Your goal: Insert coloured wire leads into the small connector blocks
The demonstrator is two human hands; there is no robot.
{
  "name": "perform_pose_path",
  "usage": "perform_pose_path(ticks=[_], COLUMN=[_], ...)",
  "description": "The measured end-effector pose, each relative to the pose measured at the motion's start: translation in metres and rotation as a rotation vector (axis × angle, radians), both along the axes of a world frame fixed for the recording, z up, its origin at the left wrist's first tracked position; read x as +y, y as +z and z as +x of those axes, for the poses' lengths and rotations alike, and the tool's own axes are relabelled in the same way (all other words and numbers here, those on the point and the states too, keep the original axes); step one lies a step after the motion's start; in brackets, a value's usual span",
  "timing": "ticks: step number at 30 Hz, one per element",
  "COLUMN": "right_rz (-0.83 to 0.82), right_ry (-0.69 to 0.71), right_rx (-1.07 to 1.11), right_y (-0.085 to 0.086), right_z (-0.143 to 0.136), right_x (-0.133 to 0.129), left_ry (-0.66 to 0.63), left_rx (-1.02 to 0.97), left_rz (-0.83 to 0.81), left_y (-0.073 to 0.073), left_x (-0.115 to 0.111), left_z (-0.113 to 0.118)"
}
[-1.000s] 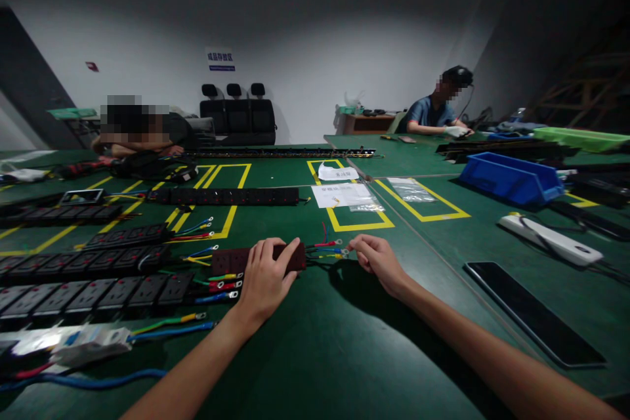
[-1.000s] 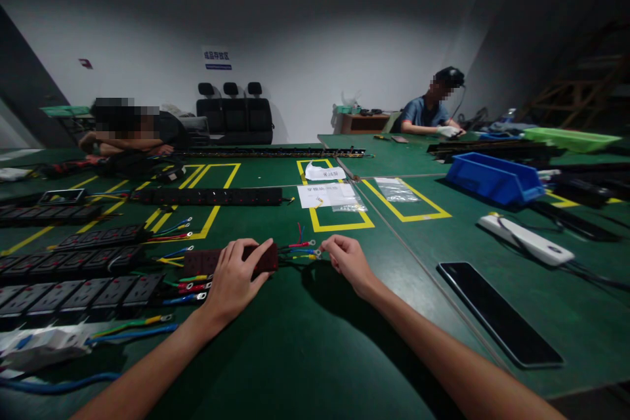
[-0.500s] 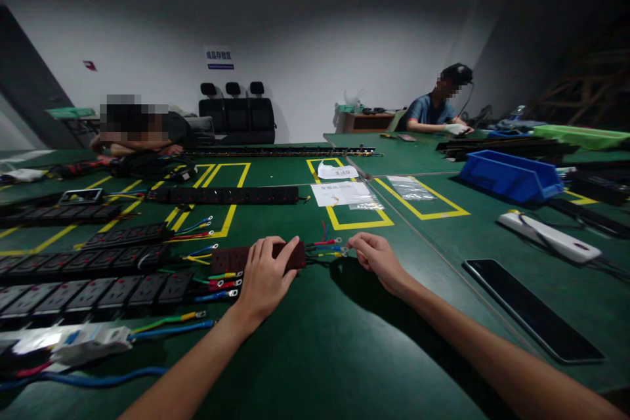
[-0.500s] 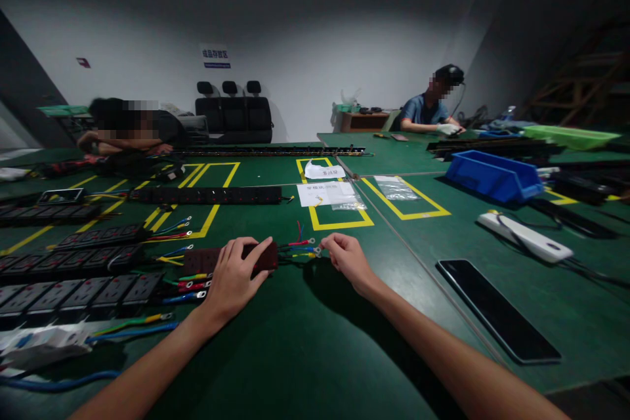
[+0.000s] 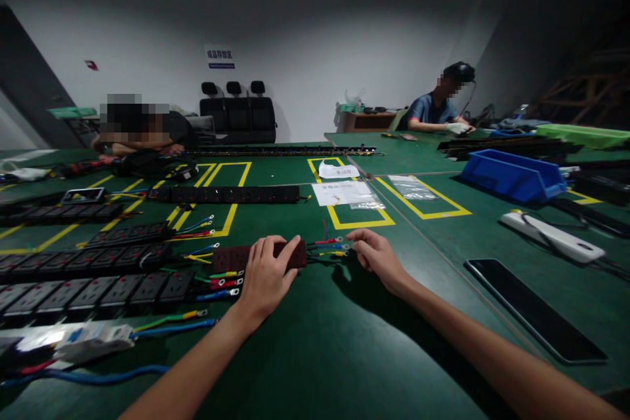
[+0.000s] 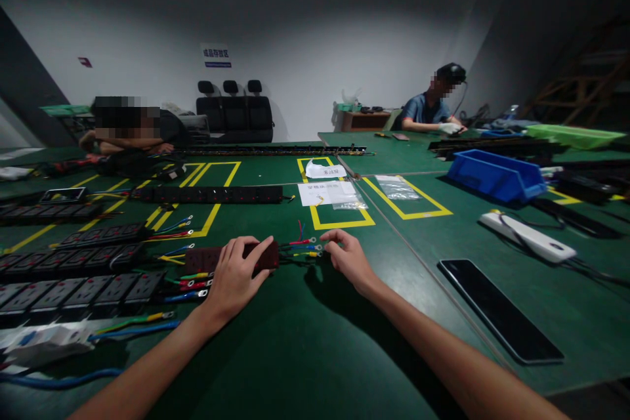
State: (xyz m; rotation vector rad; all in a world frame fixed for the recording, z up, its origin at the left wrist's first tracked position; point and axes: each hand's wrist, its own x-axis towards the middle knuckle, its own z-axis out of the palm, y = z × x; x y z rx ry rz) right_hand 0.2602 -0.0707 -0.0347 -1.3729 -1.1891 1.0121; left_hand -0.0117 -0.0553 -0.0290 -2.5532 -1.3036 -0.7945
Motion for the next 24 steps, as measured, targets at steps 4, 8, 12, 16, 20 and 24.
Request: perform_pose_path(ticks=[4, 8, 12, 16, 20, 24], right_rz=[0.139, 0.345, 0.411, 0.484, 0.520, 0.526], right_ry=[0.008, 0.021, 0.033, -0.017, -0.045, -0.076], right_rx=[-0.290, -0.583, -0.693, -0.748, -0.740, -0.717], right_y=[-0.002, -0.003, -0.007, -0.009, -0.009, -0.007], right_z=[0.003, 0.004, 0.004, 0.004, 0.004, 0.003], right_x=[-0.002, -0.005, -0.007, -0.007, -0.008, -0.010], left_ry=[0.001, 0.007, 0.013, 0.005, 0.000, -0.001], left_rx=[0.009, 0.022, 0.033, 0.033, 0.022, 0.005], left_rz=[0.018, 0.054, 0.073, 0.096, 0.098, 0.096], left_y=[-0.001, -0.001, -0.001, -0.001, -0.001, -0.001], left_x=[0.000, -0.001, -0.001, -0.001, -0.001, -0.001], left_z=[0.000, 0.000, 0.000, 0.000, 0.000, 0.000])
